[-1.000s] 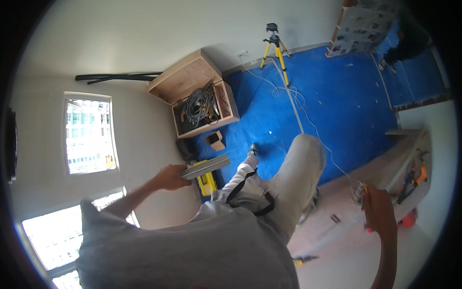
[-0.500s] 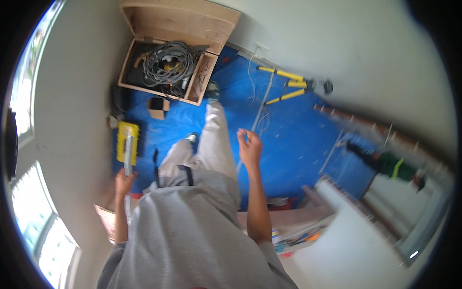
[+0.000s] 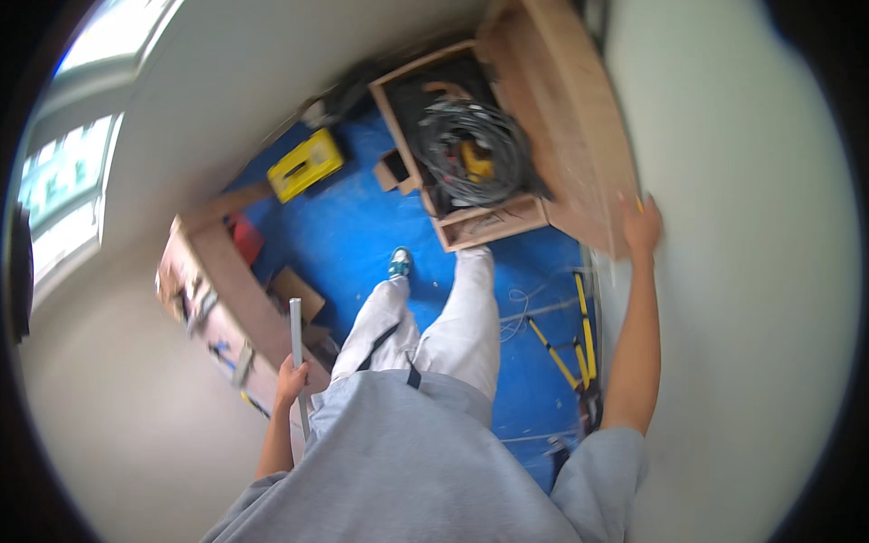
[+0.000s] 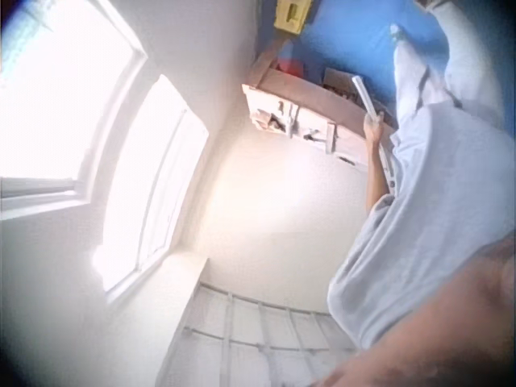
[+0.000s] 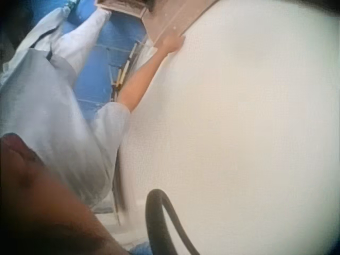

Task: The person measures and marks a metal channel on a workbench, then uses tin snips to cut it to length. They lift the cut piece to the ceiling to check fit against existing channels, mark alignment points, and return to the workbench to cut another piece.

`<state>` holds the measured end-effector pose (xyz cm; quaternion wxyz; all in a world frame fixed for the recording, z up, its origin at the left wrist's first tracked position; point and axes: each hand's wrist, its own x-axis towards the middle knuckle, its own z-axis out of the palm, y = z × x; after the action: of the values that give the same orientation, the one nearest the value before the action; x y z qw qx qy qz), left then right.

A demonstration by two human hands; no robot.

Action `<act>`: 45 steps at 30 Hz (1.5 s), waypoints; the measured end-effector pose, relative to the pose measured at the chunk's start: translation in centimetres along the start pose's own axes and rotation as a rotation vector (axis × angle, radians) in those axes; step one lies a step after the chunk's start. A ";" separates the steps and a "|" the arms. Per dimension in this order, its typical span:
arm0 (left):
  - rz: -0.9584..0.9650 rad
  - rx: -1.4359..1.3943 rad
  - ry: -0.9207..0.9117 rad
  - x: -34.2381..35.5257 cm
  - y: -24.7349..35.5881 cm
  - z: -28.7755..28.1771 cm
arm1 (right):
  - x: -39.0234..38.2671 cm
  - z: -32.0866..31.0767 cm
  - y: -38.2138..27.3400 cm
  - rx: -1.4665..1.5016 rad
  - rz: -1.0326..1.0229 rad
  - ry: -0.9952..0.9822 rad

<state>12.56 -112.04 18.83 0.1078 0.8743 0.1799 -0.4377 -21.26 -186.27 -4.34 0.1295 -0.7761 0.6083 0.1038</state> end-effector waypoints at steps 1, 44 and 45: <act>-0.035 -0.027 0.023 -1.5 -1.3 0.5 | 0.2 0.4 -0.2 0.024 -0.031 -0.010; -1.102 -1.449 0.517 -4.8 -43.4 15.6 | -98.6 22.3 -79.2 -0.097 -1.947 -0.957; -1.161 -1.400 0.571 -4.6 -42.7 15.3 | -99.7 22.9 -80.5 -0.154 -1.893 -0.966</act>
<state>-18.51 -79.36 12.13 0.3249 0.4593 0.8266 0.0142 33.10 -69.06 11.81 0.3357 -0.8156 -0.3666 0.2962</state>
